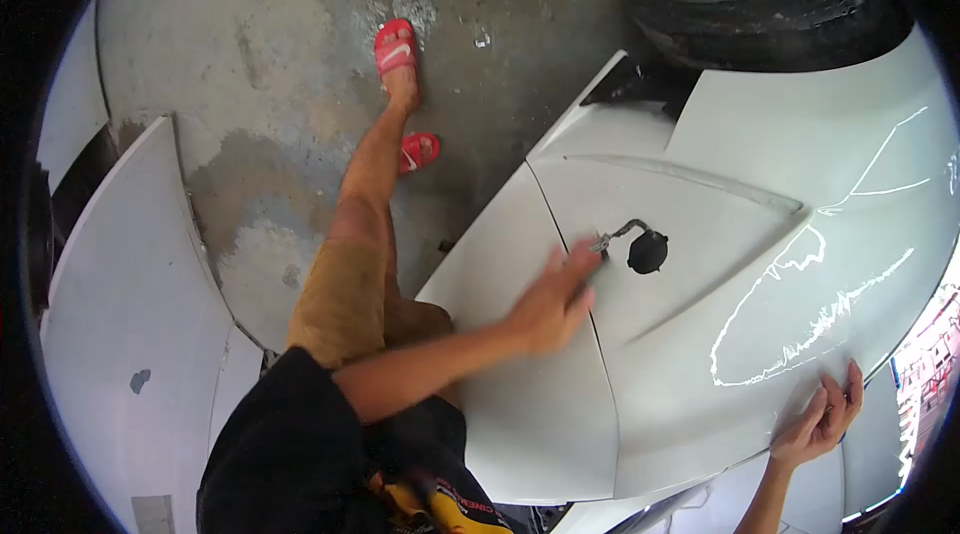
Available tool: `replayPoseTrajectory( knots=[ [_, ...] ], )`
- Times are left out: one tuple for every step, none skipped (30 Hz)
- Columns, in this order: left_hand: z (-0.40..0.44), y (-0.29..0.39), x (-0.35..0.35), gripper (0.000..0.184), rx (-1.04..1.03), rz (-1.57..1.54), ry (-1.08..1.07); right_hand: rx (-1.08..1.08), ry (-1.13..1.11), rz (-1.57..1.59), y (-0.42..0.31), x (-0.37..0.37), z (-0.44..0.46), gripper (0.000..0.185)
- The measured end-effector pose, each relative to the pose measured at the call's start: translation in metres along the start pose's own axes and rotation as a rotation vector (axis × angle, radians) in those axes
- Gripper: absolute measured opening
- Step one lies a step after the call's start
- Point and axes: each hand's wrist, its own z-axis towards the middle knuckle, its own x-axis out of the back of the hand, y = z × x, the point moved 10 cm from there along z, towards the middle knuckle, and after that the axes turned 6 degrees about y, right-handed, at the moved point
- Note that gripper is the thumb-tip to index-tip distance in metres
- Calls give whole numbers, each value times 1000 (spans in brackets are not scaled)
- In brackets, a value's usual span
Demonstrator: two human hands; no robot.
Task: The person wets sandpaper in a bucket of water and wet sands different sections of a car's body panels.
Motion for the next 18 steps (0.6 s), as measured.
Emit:
replayPoseTrajectory(
  knots=[
    [-18,26,3,63,-63,-78,-55,20,6,-15,-3,-2,1,23],
    [-24,13,11,66,119,-305,-65,41,0,-37,-6,-1,2,23],
    [-33,-1,15,70,299,-536,-77,63,-4,-64,-10,1,2,22],
    [-37,-14,20,74,473,-759,-83,53,8,-90,-11,1,2,20],
    [-38,-26,30,78,639,-976,-81,49,11,-83,-12,2,4,20],
    [-37,-35,46,82,802,-1187,-76,43,16,-68,-11,2,2,19],
    [2,-17,109,90,649,-1346,-36,35,23,-47,-10,1,1,19],
    [33,-24,178,77,670,-1100,279,46,18,-59,-10,1,1,18],
    [81,2,240,65,468,-1024,363,51,15,-73,-8,0,1,17],
    [127,-13,286,50,410,-708,389,52,25,-57,-7,0,1,17],
    [171,47,356,46,142,-95,529,46,27,-49,-6,-1,0,17],
    [223,71,382,55,-112,206,540,50,-17,-104,-3,-3,-2,20],
    [265,87,390,67,-354,498,529,43,-45,-120,-3,-3,0,22],
    [299,88,390,69,-430,734,540,25,-82,-140,-4,-2,-1,23],
    [338,88,379,71,-523,958,542,2,-116,-170,-4,-5,-2,25],
    [388,63,385,70,-334,1064,445,52,-109,-166,-6,-7,-3,28],
    [428,23,390,71,-140,1155,323,103,-125,-173,-5,-6,-4,31],
    [457,-17,398,73,-107,1327,283,84,-169,-207,-15,-7,3,33]
  ],
)
